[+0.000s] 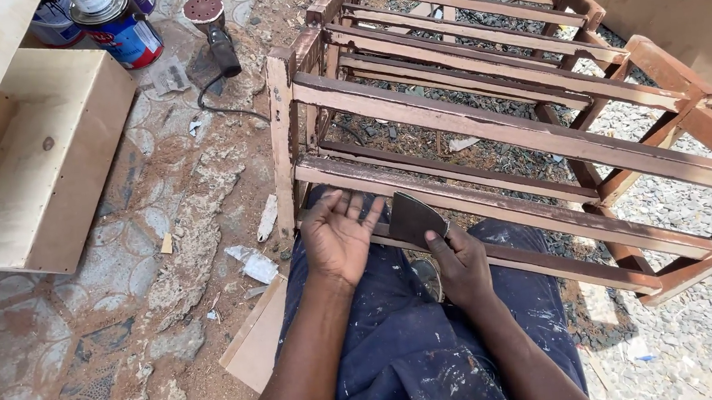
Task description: Sanding the surfaces of a wooden furniture frame using a piece of sandpaper to smooth it.
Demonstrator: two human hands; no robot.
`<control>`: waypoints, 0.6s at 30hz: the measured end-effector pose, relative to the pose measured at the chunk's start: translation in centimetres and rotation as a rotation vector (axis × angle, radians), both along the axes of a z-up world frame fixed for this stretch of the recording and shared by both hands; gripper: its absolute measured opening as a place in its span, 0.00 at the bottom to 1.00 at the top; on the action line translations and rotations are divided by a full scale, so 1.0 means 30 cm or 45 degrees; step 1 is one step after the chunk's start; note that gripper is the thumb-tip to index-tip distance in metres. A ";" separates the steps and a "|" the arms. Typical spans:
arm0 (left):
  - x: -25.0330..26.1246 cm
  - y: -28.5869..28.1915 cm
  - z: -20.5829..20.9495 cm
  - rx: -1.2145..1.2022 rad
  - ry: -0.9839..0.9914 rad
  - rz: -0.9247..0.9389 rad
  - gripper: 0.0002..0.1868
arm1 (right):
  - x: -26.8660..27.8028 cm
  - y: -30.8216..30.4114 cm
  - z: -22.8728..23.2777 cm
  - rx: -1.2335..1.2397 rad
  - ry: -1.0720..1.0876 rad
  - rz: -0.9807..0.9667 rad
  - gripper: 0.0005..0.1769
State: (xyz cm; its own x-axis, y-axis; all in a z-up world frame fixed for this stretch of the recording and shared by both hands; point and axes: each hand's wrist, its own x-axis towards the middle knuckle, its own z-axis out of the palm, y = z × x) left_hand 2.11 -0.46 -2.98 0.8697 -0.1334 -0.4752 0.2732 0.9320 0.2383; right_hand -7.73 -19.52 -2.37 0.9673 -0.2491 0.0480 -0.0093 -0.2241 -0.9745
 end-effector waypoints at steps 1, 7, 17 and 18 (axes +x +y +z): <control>0.006 -0.012 -0.019 -0.001 -0.003 0.001 0.06 | 0.003 0.004 0.015 -0.001 -0.003 0.001 0.15; -0.003 -0.081 -0.011 0.107 0.026 -0.141 0.08 | 0.002 0.006 0.061 0.002 -0.058 -0.058 0.13; 0.009 0.076 0.055 0.081 -0.143 -0.016 0.15 | -0.004 -0.011 0.034 0.127 -0.051 -0.062 0.14; 0.014 0.098 0.067 0.068 -0.184 0.044 0.15 | 0.002 -0.004 0.056 0.107 -0.047 -0.061 0.14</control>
